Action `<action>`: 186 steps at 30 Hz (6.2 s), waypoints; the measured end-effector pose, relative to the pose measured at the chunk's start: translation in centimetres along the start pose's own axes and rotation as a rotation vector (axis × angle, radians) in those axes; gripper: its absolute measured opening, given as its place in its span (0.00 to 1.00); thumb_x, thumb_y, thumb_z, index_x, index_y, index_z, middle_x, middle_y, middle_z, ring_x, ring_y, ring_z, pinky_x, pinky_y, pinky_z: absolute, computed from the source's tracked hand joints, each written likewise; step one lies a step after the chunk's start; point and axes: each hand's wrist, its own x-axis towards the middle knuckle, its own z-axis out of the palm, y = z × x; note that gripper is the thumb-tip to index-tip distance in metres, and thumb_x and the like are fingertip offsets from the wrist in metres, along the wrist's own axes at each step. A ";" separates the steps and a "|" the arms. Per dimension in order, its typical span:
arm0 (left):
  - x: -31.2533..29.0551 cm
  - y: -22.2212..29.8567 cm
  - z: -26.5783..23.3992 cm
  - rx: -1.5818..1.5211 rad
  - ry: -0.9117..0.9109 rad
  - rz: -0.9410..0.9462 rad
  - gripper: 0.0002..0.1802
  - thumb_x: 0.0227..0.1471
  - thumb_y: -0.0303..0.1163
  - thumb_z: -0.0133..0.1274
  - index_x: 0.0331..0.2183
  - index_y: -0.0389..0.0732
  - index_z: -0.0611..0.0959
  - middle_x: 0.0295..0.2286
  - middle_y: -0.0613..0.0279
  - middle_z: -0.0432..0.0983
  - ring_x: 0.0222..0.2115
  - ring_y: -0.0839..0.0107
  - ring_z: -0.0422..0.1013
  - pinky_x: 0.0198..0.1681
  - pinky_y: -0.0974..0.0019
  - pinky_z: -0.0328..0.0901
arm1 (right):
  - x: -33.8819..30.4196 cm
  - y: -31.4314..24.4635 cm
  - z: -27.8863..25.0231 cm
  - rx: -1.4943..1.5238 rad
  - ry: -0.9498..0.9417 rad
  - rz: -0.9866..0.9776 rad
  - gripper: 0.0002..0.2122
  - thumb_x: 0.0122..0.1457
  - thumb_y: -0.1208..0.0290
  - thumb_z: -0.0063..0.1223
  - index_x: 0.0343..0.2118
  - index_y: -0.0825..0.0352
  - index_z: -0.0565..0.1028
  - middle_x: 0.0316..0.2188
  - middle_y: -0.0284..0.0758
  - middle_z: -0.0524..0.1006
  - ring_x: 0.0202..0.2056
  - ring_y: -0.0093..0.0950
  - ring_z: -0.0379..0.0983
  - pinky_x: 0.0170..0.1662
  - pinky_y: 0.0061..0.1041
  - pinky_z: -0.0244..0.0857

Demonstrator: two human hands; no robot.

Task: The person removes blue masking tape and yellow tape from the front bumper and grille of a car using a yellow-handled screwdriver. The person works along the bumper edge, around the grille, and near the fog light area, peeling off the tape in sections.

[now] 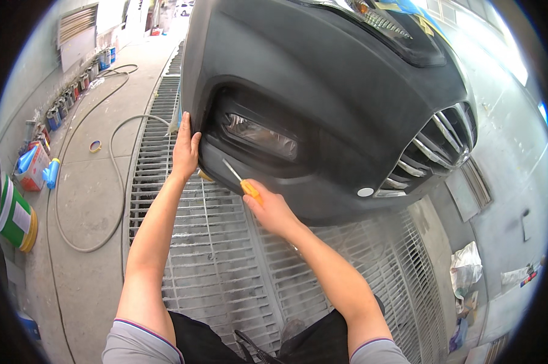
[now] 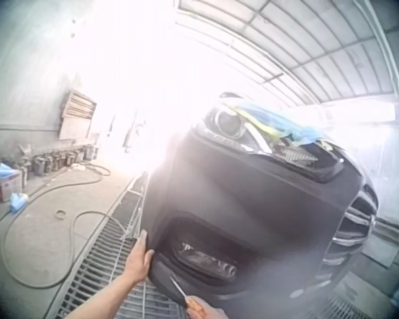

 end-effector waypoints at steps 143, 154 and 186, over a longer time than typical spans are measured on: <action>15.2 1.9 1.6 -0.329 0.288 -0.330 0.43 0.76 0.61 0.35 0.75 0.38 0.64 0.76 0.48 0.55 0.78 0.52 0.49 0.80 0.54 0.43 | -6.0 -4.9 -4.0 0.009 -0.120 -0.098 0.32 0.76 0.62 0.54 0.76 0.69 0.58 0.47 0.40 0.82 0.49 0.34 0.81 0.61 0.36 0.71; 3.6 -1.4 6.5 -0.306 0.208 -0.711 0.45 0.77 0.59 0.33 0.74 0.30 0.61 0.76 0.41 0.52 0.78 0.46 0.47 0.81 0.52 0.40 | -4.7 -9.1 -3.3 -0.146 -0.046 -0.168 0.32 0.71 0.71 0.47 0.76 0.70 0.56 0.36 0.35 0.78 0.37 0.28 0.76 0.50 0.31 0.73; 1.4 2.6 6.4 -0.216 0.472 -0.504 0.33 0.78 0.49 0.39 0.68 0.33 0.76 0.69 0.45 0.70 0.71 0.50 0.64 0.74 0.54 0.58 | -15.0 3.7 -6.3 0.106 0.385 0.344 0.26 0.78 0.61 0.50 0.75 0.62 0.63 0.26 0.28 0.74 0.22 0.18 0.70 0.27 0.21 0.67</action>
